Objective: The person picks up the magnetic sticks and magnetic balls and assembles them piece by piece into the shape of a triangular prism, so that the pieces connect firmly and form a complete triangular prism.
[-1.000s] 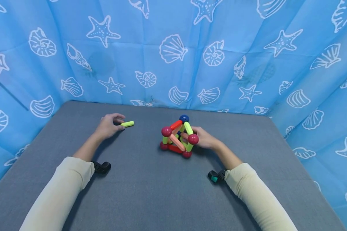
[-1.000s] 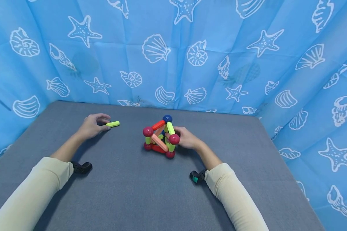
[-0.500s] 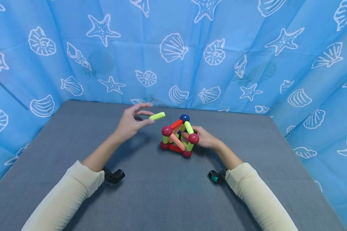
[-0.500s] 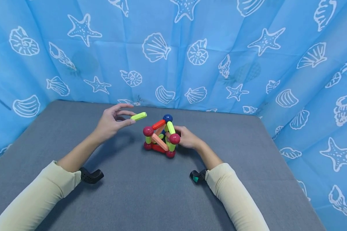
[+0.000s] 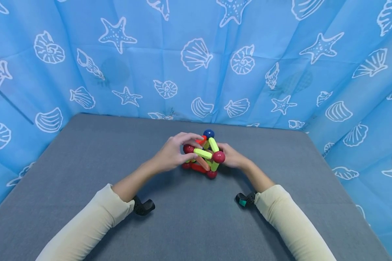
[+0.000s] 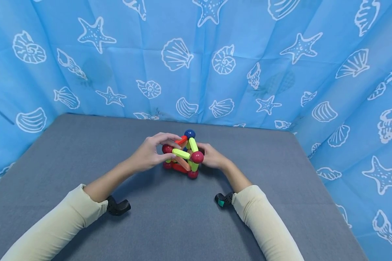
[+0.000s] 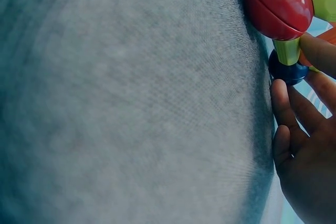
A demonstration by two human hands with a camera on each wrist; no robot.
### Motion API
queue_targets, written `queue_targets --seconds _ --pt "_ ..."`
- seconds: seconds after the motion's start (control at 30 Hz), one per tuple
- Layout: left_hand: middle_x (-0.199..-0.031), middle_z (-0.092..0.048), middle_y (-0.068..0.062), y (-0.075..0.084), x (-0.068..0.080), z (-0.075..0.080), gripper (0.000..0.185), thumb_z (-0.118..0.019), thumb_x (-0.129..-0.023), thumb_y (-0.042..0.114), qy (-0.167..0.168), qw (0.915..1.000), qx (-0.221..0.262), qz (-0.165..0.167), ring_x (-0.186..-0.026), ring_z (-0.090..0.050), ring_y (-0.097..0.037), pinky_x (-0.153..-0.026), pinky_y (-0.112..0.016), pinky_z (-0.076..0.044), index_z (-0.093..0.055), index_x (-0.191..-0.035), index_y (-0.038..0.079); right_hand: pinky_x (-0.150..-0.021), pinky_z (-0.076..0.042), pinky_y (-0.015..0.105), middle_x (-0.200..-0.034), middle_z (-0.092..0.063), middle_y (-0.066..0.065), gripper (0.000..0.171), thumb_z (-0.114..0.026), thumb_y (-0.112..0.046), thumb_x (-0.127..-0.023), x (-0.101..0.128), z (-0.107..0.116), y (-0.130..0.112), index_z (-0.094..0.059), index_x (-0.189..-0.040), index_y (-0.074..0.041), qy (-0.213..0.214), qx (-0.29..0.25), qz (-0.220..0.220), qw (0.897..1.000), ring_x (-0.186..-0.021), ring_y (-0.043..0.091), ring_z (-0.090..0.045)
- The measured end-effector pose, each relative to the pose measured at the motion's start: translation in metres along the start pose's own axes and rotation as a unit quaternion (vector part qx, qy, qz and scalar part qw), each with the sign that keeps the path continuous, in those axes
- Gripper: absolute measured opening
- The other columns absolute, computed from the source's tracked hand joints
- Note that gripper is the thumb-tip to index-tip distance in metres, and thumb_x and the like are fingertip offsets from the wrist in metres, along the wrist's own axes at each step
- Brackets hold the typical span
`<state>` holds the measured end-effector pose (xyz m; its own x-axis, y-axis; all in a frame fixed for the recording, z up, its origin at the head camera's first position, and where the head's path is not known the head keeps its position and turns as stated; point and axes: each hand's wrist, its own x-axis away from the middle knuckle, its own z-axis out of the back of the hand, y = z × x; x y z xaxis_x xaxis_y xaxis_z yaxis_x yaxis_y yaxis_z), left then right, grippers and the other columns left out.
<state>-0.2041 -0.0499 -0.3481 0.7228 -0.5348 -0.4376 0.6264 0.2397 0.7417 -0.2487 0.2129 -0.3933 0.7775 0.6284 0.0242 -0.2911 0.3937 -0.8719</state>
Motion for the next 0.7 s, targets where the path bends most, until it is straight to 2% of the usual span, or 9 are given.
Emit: queue_targets --seconds 0.2,0.4,0.53,0.7 --pt "-0.109 -0.071 -0.002 0.000 -0.002 -0.001 0.048 -0.080 -0.084 0.007 -0.002 0.9997 -0.025 0.001 -0.112 -0.055 -0.018 -0.096 -0.046 -0.041 -0.063 -0.129 0.009 -0.086 -0.054 0.037 -0.107 -0.065 0.017 0.028 -0.060 -0.005 -0.096 -0.001 0.000 0.002 -0.058 -0.122 0.005 0.001 -0.002 0.005 1.000 -0.093 0.024 -0.062" --pt "-0.111 -0.070 -0.003 0.002 -0.004 -0.003 0.047 -0.079 -0.084 0.007 -0.008 0.9982 -0.059 0.000 -0.114 -0.053 -0.022 -0.095 -0.046 -0.044 -0.063 -0.128 0.008 -0.089 -0.053 0.039 -0.108 -0.065 0.020 0.026 -0.056 -0.005 -0.099 -0.001 0.000 0.000 -0.057 -0.124 0.004 -0.008 -0.017 0.019 1.000 -0.098 0.029 -0.063" --pt "-0.111 -0.069 -0.004 0.002 -0.005 -0.003 0.048 -0.079 -0.084 0.007 -0.011 0.9977 -0.067 0.002 -0.115 -0.053 -0.024 -0.096 -0.047 -0.044 -0.063 -0.129 0.009 -0.089 -0.053 0.039 -0.108 -0.065 0.019 0.029 -0.056 -0.007 -0.099 0.000 0.000 -0.005 -0.057 -0.126 0.005 -0.009 -0.010 0.013 1.000 -0.100 0.028 -0.064" --pt "-0.111 -0.070 -0.003 0.003 -0.005 -0.003 0.048 -0.080 -0.083 0.007 -0.013 0.9974 -0.071 0.003 -0.114 -0.052 -0.024 -0.095 -0.047 -0.043 -0.063 -0.128 0.010 -0.086 -0.051 0.038 -0.103 -0.064 0.016 0.028 -0.058 -0.011 -0.097 -0.002 -0.001 -0.014 -0.057 -0.122 0.003 -0.013 0.018 0.002 1.000 -0.093 0.024 -0.060"
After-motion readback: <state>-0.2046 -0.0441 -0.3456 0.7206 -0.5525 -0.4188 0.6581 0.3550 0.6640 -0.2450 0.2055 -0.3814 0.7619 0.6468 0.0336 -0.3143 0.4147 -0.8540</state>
